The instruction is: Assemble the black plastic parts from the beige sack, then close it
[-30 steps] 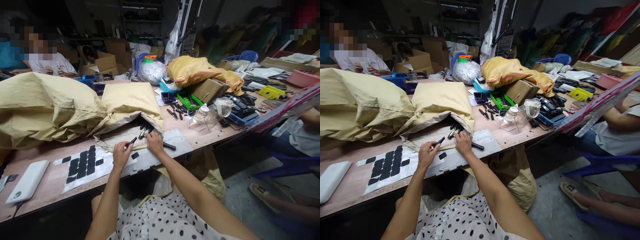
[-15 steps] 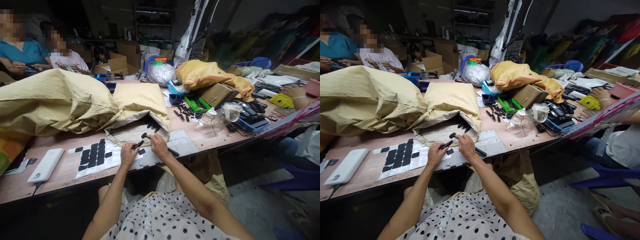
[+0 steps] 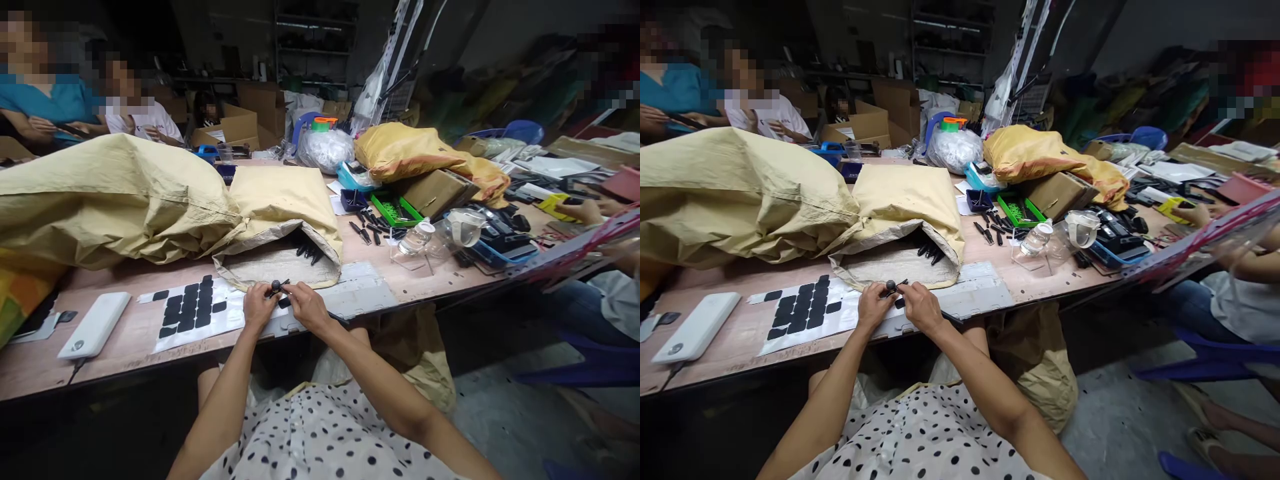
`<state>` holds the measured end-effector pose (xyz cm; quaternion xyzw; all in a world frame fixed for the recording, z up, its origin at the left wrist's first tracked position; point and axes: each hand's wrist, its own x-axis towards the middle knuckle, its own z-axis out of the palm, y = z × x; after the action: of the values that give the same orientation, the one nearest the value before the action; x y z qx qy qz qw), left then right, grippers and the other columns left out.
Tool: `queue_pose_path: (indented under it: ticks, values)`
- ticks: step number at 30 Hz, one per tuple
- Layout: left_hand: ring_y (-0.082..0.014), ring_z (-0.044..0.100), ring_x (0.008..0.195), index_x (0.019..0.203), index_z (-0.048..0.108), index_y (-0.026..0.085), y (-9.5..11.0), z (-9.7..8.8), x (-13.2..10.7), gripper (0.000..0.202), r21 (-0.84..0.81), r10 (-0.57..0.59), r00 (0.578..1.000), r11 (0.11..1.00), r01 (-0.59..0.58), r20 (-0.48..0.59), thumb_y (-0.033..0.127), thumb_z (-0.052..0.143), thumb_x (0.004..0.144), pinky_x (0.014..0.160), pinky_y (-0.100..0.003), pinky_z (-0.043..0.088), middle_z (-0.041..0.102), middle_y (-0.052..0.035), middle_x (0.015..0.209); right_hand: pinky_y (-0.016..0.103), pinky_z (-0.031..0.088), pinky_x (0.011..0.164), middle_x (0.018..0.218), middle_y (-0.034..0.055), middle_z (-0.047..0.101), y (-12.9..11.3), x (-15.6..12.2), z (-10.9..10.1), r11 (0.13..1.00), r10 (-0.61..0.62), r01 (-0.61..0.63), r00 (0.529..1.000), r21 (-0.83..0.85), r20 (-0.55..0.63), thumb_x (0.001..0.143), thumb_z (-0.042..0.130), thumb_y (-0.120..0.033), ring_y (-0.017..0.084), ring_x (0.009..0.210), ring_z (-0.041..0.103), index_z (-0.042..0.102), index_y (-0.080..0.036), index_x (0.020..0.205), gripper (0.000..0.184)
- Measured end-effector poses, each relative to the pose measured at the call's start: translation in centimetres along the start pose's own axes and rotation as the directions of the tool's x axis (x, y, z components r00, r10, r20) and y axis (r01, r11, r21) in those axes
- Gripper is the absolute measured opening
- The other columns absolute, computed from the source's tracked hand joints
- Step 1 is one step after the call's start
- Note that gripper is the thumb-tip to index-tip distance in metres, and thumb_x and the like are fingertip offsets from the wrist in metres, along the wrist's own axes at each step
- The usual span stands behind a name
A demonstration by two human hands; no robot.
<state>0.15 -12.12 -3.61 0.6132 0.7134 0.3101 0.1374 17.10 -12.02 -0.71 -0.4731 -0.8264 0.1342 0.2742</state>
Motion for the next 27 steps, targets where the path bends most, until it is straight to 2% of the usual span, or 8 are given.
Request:
queue_pose_path:
  ticks: [5,11,15,20,27]
  values:
    - [-0.0226,0.059,0.087,0.081,0.073,0.027,0.2,-0.1,-0.1,0.002,-0.009,0.004,1.0,1.0,-0.004,0.0,0.027,0.071,0.08,0.077,-0.033,0.045,0.07,-0.0016,0.087,0.026,0.051,0.084,0.099,0.0046,0.068,0.6,0.2,-0.1,0.999,0.03,-0.03,0.997,-0.012,-0.064,0.096,0.047,-0.016,0.018,0.095,0.063,0.066,-0.028,0.128,0.039]
    - [-0.0229,0.06,0.089,0.083,0.074,0.027,0.3,-0.3,-0.1,0.005,-0.01,-0.01,1.0,1.0,0.01,0.012,0.028,0.071,0.079,0.079,-0.034,0.045,0.07,-0.0019,0.089,0.026,0.05,0.081,0.097,0.0047,0.067,1.1,0.4,0.2,0.997,0.044,-0.046,0.998,-0.066,-0.033,0.096,0.048,-0.016,0.019,0.094,0.061,0.068,-0.028,0.125,0.038]
    - [-0.0238,0.06,0.09,0.083,0.074,0.027,0.5,-0.4,-0.2,0.005,-0.006,-0.001,1.0,1.0,0.002,0.011,0.029,0.07,0.079,0.08,-0.035,0.047,0.071,-0.0026,0.089,0.027,0.047,0.083,0.101,0.0059,0.066,2.3,1.7,-0.2,0.982,0.094,-0.104,0.993,-0.158,-0.069,0.097,0.047,-0.017,0.02,0.097,0.059,0.067,-0.029,0.129,0.04]
    - [-0.0246,0.06,0.09,0.084,0.072,0.026,0.8,-0.3,-0.3,0.007,0.026,-0.004,1.0,1.0,0.005,-0.016,0.029,0.071,0.078,0.081,-0.036,0.046,0.07,-0.003,0.087,0.031,0.042,0.079,0.1,0.008,0.065,4.4,3.4,-0.4,0.929,0.165,-0.158,0.986,-0.334,-0.008,0.096,0.049,-0.017,0.022,0.096,0.056,0.071,-0.028,0.122,0.035]
    - [-0.0247,0.06,0.09,0.087,0.071,0.026,1.1,-0.9,-0.5,0.009,0.041,-0.007,1.0,0.999,0.006,0.014,0.033,0.067,0.083,0.081,-0.036,0.046,0.069,-0.0042,0.089,0.033,0.034,0.079,0.1,0.0089,0.061,4.8,3.1,0.5,0.903,0.151,-0.151,0.988,-0.403,-0.03,0.096,0.047,-0.018,0.024,0.095,0.05,0.069,-0.026,0.123,0.036]
